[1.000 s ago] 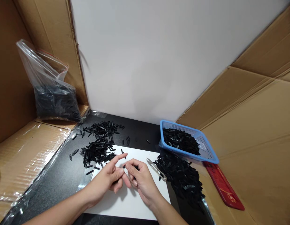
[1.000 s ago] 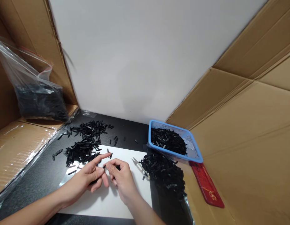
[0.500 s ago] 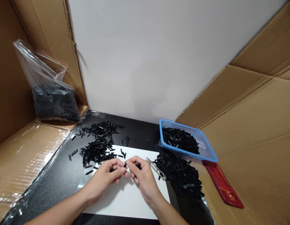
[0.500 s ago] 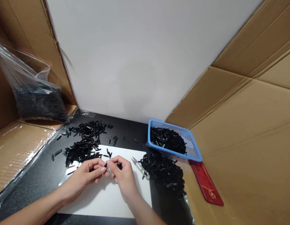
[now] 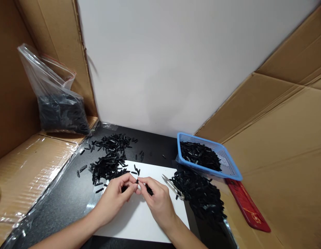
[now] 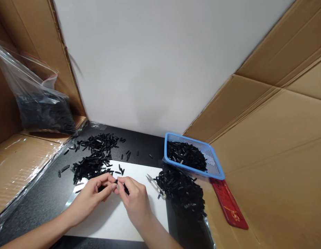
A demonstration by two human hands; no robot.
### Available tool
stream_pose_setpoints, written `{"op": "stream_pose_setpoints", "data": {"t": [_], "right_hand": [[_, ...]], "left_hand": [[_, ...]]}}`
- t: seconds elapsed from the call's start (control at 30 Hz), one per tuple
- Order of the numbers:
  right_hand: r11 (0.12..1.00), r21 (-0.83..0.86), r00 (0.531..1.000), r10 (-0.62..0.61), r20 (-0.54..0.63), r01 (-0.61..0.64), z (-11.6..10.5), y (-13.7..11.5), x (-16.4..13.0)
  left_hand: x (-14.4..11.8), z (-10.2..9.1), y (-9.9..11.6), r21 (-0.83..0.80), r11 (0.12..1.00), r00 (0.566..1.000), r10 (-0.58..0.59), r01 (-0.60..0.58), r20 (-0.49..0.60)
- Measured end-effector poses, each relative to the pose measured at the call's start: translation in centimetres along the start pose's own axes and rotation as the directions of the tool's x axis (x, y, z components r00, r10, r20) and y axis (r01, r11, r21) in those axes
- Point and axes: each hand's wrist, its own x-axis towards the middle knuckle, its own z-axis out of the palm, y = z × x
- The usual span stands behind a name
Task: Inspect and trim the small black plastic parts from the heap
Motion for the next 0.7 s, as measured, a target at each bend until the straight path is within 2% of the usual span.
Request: {"op": "stream_pose_setpoints", "data": {"t": [0.1,0.17,0.23,0.33,0.4,0.47,0.57,0.7], "right_hand": [[0.996,0.042,0.997,0.073,0.022,-0.074,0.0,-0.3,0.1],[0.985,0.082,0.989,0.151,0.014,-0.151,-0.5,-0.2,0.4],[0.975,0.098,0.978,0.206,-0.045,-0.201,-1.7,0.2,1.2],[0.979,0.022,0.939,0.201,-0.280,-0.203,-5.3,1.7,3.0],[0.967,-0.144,0.880,0.122,-0.458,-0.209,-8.4,3.2,4.5],[0.893,-0.380,0.843,0.000,-0.537,-0.242,-11.3,4.8,6.0],[0.856,-0.459,0.859,-0.037,-0.511,-0.236,-14.2,7.4,7.7],[0.839,-0.504,0.897,-0.046,-0.439,-0.204,-15.2,9.3,8.3]], "left_hand": [[-0.2,0.1,0.1,0.078,0.997,1.000,0.007,-0.006,-0.012],[-0.1,0.0,0.1,0.047,0.999,1.000,-0.025,0.025,0.006],[0.1,-0.1,0.1,-0.024,0.997,0.997,-0.075,0.075,0.026],[0.6,-0.3,0.1,-0.098,0.984,0.989,-0.143,0.146,0.043],[0.8,-0.4,0.2,-0.123,0.978,0.985,-0.165,0.171,0.055],[0.8,-0.4,0.3,-0.158,0.972,0.984,-0.166,0.175,0.069],[0.6,-0.2,0.5,-0.224,0.959,0.983,-0.158,0.175,0.090],[0.3,0.1,0.7,-0.293,0.939,0.983,-0.156,0.179,0.102]]}}
